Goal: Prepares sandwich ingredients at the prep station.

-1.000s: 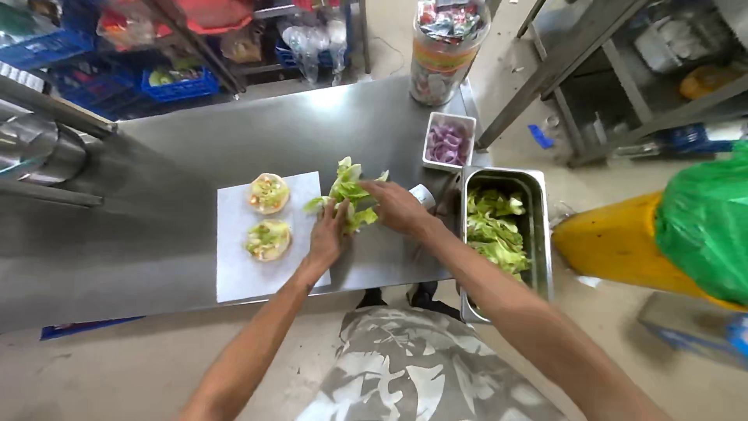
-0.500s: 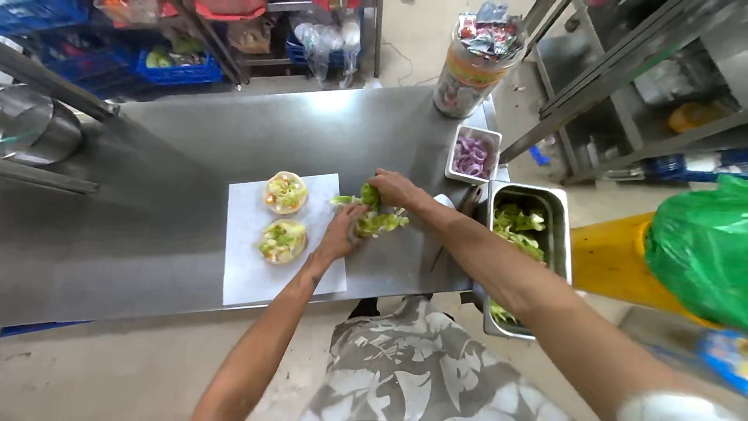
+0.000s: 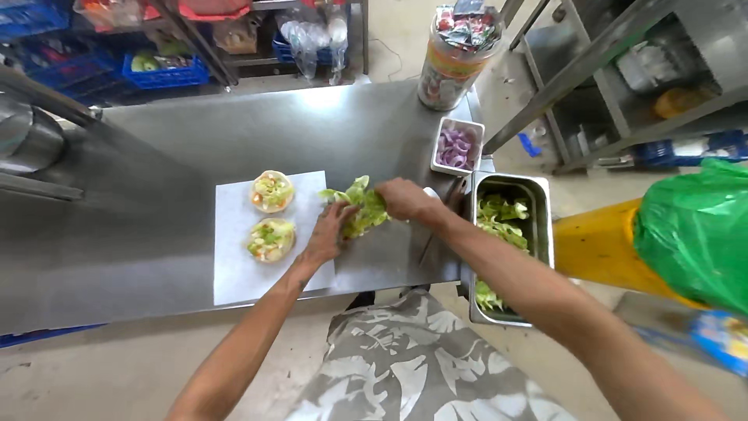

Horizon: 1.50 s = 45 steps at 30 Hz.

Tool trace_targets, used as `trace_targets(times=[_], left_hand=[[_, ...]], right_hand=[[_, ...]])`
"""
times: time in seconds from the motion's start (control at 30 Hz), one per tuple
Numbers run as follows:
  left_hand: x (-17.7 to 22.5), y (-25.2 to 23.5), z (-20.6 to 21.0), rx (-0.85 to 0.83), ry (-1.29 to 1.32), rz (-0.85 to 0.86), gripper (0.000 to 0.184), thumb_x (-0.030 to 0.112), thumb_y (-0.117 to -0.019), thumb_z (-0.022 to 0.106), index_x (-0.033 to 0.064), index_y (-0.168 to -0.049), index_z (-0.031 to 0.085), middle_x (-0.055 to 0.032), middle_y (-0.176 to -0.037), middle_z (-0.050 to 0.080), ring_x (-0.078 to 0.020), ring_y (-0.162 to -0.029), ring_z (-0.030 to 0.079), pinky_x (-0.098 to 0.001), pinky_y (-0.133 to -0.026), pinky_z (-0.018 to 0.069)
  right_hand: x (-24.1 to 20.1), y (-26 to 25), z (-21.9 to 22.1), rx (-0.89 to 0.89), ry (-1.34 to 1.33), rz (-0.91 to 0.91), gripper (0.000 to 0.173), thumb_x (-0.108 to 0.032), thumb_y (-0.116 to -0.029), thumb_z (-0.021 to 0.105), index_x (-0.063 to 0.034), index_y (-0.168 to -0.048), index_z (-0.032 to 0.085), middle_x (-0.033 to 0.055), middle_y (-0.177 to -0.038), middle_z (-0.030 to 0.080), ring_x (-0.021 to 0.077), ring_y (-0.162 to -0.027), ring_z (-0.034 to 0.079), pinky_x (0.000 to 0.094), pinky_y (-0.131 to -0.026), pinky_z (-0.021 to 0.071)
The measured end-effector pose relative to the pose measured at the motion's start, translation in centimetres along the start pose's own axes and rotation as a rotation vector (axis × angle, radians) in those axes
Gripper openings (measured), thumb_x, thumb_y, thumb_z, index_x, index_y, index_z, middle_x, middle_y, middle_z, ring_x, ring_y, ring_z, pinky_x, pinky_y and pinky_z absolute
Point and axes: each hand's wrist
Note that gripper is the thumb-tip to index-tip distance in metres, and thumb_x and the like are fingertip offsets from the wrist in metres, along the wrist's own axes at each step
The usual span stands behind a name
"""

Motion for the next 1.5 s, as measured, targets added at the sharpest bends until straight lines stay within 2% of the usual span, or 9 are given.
trace_targets(times=[0.23, 0.43, 0.57, 0.73, 0.93, 1.03, 1.23, 1.37, 1.5], left_hand=[[-1.0, 0.7, 0.3, -0.035, -0.035, 0.053, 0.096, 0.013, -0.0656, 0.092, 0.0201, -0.151, 0.049, -0.0179, -0.159, 0.038, -0.0454, -0.143, 0.04, -0.0637, -0.111, 0.0398], [3.3, 0.8, -3.3, 0.099, -0.023, 0.037, 0.101, 0.046, -0.0724, 0.088, 0.0171, -0.157, 0.042, -0.0142, -0.165, 0.033, -0.0455, -0.153, 0.021, -0.0688, -0.12, 0.0211], [10.5, -1.5, -5.1, 0.253, 0.529, 0.031, 0.073, 0.042, -0.0968, 0.064, 0.0023, -0.153, 0.039, -0.0157, -0.153, 0.047, -0.0244, -0.14, 0.048, -0.0423, -0.113, 0.0459], [21.4, -5.2, -0.7, -0.165, 1.481, -0.263, 0.066, 0.067, -0.1021, 0.034, 0.0267, -0.154, 0.038, -0.004, -0.13, 0.065, -0.0219, -0.109, 0.068, -0.0438, -0.085, 0.0607], [28.6, -5.5, 3.9, -0.08, 1.511, -0.522, 0.04, 0.044, -0.1104, 0.038, 0.0219, -0.139, 0.056, -0.0008, -0.113, 0.069, -0.0114, -0.096, 0.068, -0.0302, -0.078, 0.0585], [30.1, -5.6, 5.0, -0.129, 1.38, -0.403, 0.054, 0.054, -0.1093, 0.029, 0.0224, -0.149, 0.049, -0.0025, -0.133, 0.063, -0.0149, -0.118, 0.061, -0.0383, -0.097, 0.0533], [31.9, -6.5, 7.7, -0.044, 1.194, -0.478, 0.05, 0.044, -0.1117, 0.032, 0.0085, -0.134, 0.058, -0.0092, -0.12, 0.065, -0.0167, -0.107, 0.063, -0.0393, -0.093, 0.0532], [32.7, -7.4, 8.8, 0.036, 1.48, -0.656, 0.057, 0.055, -0.109, 0.03, 0.0108, -0.127, 0.061, -0.006, -0.106, 0.069, -0.0147, -0.096, 0.067, -0.0368, -0.086, 0.0568], [34.6, -6.2, 8.7, -0.048, 1.708, -0.676, 0.051, 0.051, -0.1094, 0.032, 0.0116, -0.124, 0.061, -0.0047, -0.107, 0.071, -0.0142, -0.1, 0.068, -0.0354, -0.088, 0.0579]], right_hand=[[-0.3, -1.3, 7.4, 0.015, 0.045, 0.065, 0.024, -0.005, -0.0981, 0.057, -0.0058, -0.12, 0.067, 0.0257, -0.113, 0.064, 0.0438, -0.098, 0.067, 0.0578, -0.075, 0.0575], [1.0, 2.3, -0.1, 0.215, -0.294, -0.067, 0.027, -0.016, -0.0877, 0.077, -0.004, -0.11, 0.069, 0.018, -0.099, 0.071, 0.0365, -0.095, 0.069, 0.0605, -0.082, 0.0549], [3.2, 9.3, -4.8, 0.314, -0.913, -0.149, 0.031, -0.015, -0.0928, 0.073, -0.0036, -0.121, 0.065, 0.0089, -0.097, 0.071, 0.0163, -0.074, 0.068, 0.0352, -0.066, 0.0601], [5.2, 15.3, -1.5, 0.476, -1.673, -0.111, 0.037, -0.002, -0.0941, 0.059, -0.0117, -0.129, 0.057, 0.0026, -0.108, 0.071, 0.0126, -0.091, 0.07, 0.0318, -0.078, 0.0615], [7.0, 18.6, 3.2, 1.023, -1.004, 0.181, 0.043, -0.006, -0.0859, 0.07, -0.0087, -0.129, 0.066, 0.0101, -0.129, 0.063, 0.0186, -0.114, 0.064, 0.0401, -0.093, 0.0575], [7.0, 19.9, 5.6, 1.072, -0.567, 0.25, 0.048, -0.002, -0.0761, 0.07, -0.0074, -0.123, 0.069, 0.0186, -0.13, 0.059, 0.0317, -0.111, 0.064, 0.0483, -0.084, 0.0588], [7.6, 21.9, 7.4, 1.017, -0.509, 0.244, 0.062, 0.004, -0.0811, 0.073, -0.0046, -0.14, 0.056, 0.0174, -0.139, 0.056, 0.0303, -0.116, 0.064, 0.0463, -0.088, 0.0611], [9.3, 23.0, 8.3, 0.911, -0.892, 0.03, 0.06, -0.026, -0.0988, 0.042, -0.0112, -0.157, 0.038, 0.0069, -0.159, 0.043, 0.0183, -0.144, 0.043, 0.0441, -0.117, 0.041], [10.2, 21.3, 8.5, 1.129, -0.68, 0.337, 0.074, -0.063, -0.1022, 0.041, -0.0051, -0.146, 0.05, 0.0177, -0.141, 0.054, 0.0266, -0.127, 0.057, 0.0471, -0.105, 0.0506]])
Point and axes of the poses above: each hand's wrist, its own y-axis away from the middle knuckle, its own z-axis out of the palm, x = y × z
